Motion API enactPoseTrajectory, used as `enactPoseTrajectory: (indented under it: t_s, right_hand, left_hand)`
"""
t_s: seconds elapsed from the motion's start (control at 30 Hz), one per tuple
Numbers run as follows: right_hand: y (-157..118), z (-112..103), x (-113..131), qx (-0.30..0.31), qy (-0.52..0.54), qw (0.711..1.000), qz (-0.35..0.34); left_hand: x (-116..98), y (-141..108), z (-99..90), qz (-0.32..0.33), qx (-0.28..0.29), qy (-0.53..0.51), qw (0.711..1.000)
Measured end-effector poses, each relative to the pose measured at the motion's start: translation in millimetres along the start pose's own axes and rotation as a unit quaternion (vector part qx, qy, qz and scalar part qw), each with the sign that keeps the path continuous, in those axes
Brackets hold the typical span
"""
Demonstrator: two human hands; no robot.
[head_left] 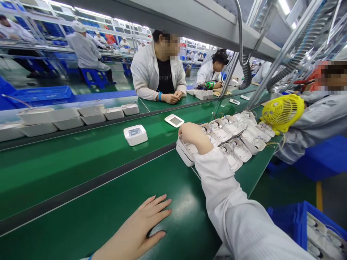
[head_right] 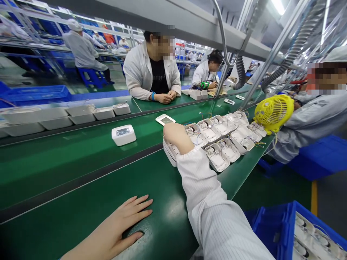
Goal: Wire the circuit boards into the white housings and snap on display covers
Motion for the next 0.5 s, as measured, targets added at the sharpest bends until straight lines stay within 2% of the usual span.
enactPoseTrajectory:
  t_s: [0.17,0.23,0.27,0.33,0.37,0.4,0.43,0.5]
  right_hand:
    - [-19.4,-17.2,8.1,-0.036,-0.002,0.999,0.007]
    - [-33.0,-27.4,13.7,-0.083,-0.002,0.997,0.003]
    - [-40.5,-32.8,17.6,-0.120,0.001,0.993,-0.006]
    - [-54.5,-41.1,28.6,-0.193,0.014,0.981,-0.034]
    - [-59.5,-42.3,36.1,-0.214,0.021,0.975,-0.052]
    - [-62.5,-40.7,44.9,-0.220,0.026,0.973,-0.067]
    - [-63.2,-36.1,55.0,-0.211,0.029,0.974,-0.079]
    - [-59.0,-18.6,78.8,-0.155,0.026,0.982,-0.102]
  left_hand:
    - [-3.1,1.8,-2.4,-0.010,0.026,-0.028,0.999]
    - [-3.0,0.5,-0.3,-0.010,0.024,-0.041,0.999]
    - [-1.9,-0.6,0.6,-0.010,0.005,-0.050,0.999]
    - [4.4,-4.3,-1.3,-0.028,-0.089,-0.075,0.993]
    - [10.5,-7.4,-4.7,-0.057,-0.166,-0.090,0.980]
    - [18.5,-12.0,-9.8,-0.098,-0.259,-0.108,0.955]
    - [27.9,-17.9,-15.4,-0.143,-0.354,-0.129,0.915]
    - [47.5,-31.5,-25.8,-0.221,-0.510,-0.172,0.814]
Point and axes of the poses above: each hand's wrist, its own y-axis towards the middle knuckle, its own z-axis out of the palm, x = y × z, the point moved 3 cm from there along y, towards the middle knuckle, and after that the axes turned 7 degrees about -y, right-handed, at the moved point
